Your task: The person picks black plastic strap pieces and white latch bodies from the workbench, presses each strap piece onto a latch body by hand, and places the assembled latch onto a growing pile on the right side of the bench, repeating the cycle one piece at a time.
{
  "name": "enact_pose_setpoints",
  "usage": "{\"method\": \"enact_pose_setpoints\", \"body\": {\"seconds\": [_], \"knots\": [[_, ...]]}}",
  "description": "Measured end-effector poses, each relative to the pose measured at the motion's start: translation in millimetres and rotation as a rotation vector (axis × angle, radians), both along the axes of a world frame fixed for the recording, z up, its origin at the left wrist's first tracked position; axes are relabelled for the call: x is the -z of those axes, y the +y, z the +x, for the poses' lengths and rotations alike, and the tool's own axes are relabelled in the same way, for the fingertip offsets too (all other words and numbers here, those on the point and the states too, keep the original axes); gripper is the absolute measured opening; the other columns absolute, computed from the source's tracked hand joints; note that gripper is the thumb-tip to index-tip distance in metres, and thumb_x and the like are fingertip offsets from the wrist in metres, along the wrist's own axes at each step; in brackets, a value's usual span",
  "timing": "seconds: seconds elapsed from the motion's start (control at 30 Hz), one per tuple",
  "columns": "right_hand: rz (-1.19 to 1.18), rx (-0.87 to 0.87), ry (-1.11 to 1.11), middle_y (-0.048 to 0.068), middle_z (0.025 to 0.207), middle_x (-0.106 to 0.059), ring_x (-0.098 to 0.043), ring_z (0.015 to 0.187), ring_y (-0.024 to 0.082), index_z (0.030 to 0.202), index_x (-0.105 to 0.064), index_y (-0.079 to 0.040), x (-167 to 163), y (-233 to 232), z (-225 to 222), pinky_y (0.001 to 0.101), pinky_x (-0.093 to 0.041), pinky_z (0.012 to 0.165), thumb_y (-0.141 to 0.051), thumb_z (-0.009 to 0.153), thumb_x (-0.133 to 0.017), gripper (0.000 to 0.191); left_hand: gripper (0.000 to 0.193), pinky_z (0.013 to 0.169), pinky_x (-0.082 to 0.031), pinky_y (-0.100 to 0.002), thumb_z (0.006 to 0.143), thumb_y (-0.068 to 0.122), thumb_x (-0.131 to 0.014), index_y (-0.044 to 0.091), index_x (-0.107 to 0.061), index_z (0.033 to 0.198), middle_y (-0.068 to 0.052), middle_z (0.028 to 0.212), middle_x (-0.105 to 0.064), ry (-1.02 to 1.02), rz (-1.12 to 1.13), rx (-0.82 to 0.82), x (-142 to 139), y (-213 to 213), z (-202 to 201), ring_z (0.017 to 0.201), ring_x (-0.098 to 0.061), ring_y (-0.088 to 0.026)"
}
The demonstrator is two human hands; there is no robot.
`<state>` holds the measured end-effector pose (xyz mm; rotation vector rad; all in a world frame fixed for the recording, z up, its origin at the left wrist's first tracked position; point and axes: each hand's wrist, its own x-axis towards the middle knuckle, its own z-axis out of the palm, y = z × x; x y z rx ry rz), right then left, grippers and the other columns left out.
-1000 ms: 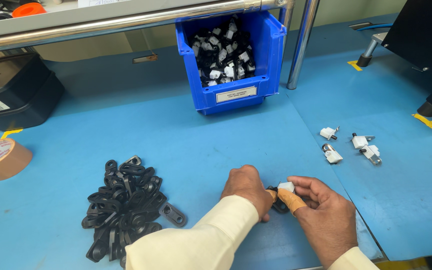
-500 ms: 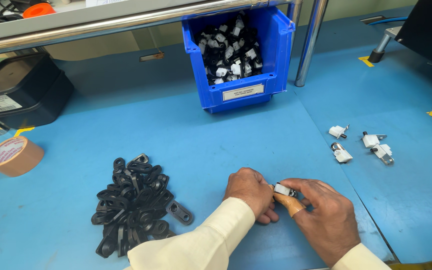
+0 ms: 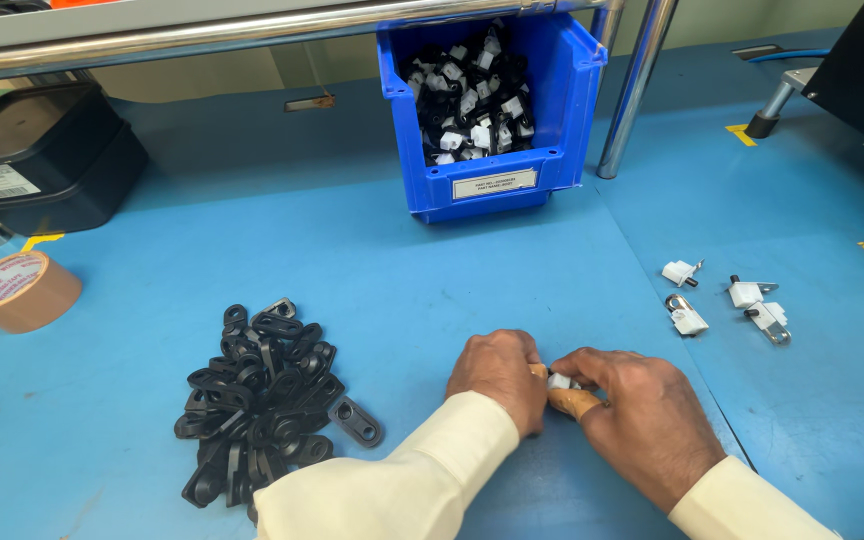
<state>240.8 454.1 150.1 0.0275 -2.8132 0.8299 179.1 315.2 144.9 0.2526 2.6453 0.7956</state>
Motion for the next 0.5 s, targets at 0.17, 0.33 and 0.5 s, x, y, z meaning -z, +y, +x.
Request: {"method": "enact_pose_setpoints", "body": {"seconds": [0.17, 0.33, 0.5], "knots": [[-0.076, 0.166, -0.300, 0.002, 0.093, -0.078, -0.074, 0.082, 0.017, 0.123, -0.077, -0.024, -2.5, 2.0, -10.4, 0.0311, -0.060, 0.079, -0.010, 0.078, -0.079, 0.048, 0.023, 0.059, -0.062, -0.033, 0.085, -0.001, -0.072, 0.005, -0.067, 0.106, -0.013, 0.093, -0.077, -0.214, 0.260, -0.180, 2.0, -6.5, 2.4, 0.070, -0.076, -0.022], [-0.374, 0.106, -0.344, 0.007, 0.093, -0.075, -0.073, 0.079, 0.015, 0.112, -0.081, -0.014, 15.6, 19.4, -26.9, 0.0283, -0.061, 0.075, 0.001, 0.079, -0.076, 0.037, 0.010, 0.052, -0.062, -0.030, 0.091, 0.001, -0.066, -0.001, -0.066, 0.101, -0.014, 0.089, -0.077, -0.392, 0.465, -0.279, -9.2, -15.1, 18.2, 0.066, -0.077, -0.020], [-0.766, 0.065, -0.403, 0.007, 0.097, -0.081, -0.070, 0.080, 0.013, 0.116, -0.078, -0.004, 37.3, 36.6, -35.0, 0.0289, -0.056, 0.068, 0.013, 0.079, -0.058, 0.046, 0.009, 0.049, -0.058, -0.027, 0.091, 0.005, -0.071, -0.002, -0.066, 0.094, -0.013, 0.081, -0.076, -0.356, 0.323, -0.142, -17.9, -5.7, 15.3, 0.061, -0.075, -0.020]]}}
